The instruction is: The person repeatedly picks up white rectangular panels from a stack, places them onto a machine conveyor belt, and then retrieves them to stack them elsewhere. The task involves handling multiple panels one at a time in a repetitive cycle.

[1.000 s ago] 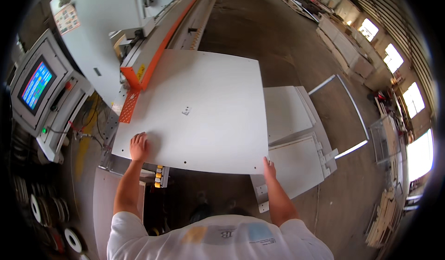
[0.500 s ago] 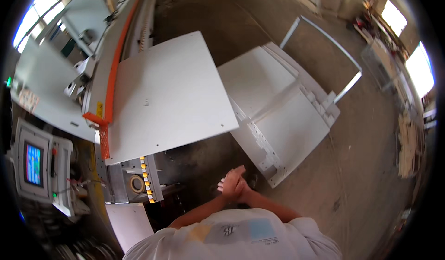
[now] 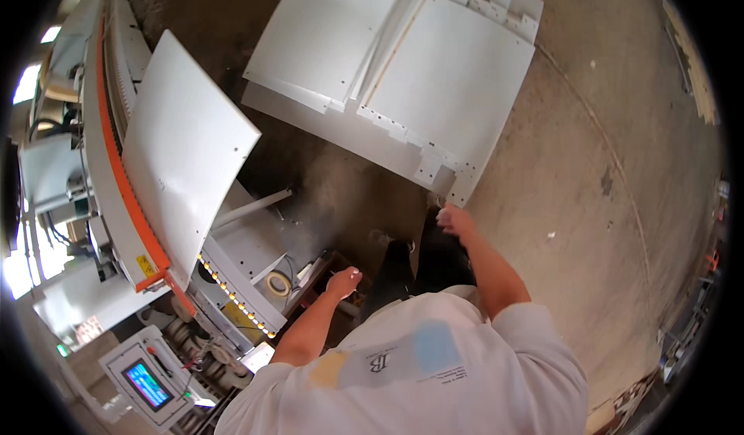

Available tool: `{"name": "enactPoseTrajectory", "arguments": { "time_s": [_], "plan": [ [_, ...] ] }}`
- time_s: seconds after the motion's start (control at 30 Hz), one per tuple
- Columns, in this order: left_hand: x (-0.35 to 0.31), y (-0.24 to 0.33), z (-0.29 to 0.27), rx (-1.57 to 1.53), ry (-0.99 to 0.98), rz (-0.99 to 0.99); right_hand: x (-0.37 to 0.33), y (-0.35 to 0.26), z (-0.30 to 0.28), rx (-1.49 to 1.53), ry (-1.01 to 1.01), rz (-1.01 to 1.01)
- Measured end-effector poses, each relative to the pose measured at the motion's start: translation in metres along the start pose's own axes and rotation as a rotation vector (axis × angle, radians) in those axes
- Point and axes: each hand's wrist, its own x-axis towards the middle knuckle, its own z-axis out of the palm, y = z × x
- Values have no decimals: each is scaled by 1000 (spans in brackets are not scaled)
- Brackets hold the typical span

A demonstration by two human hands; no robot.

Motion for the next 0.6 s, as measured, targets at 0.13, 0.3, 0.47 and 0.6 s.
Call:
{"name": "enactPoseTrajectory", "arguments": {
  "time_s": [0.13,0.3,0.47,0.6],
  "plan": [
    [-9,10,16,-21,-85,-61,132,39,-115,-775,285,-409],
    [7,68,54,-178,-48,-2,179,-55,-142,-413,521,-235],
    [15,149,37,-348,-67,84,274,-49,-175,-142,630,-198],
    [26,155,51,-377,-110,41,253,-74,-165,-307,707,-124]
  ]
}}
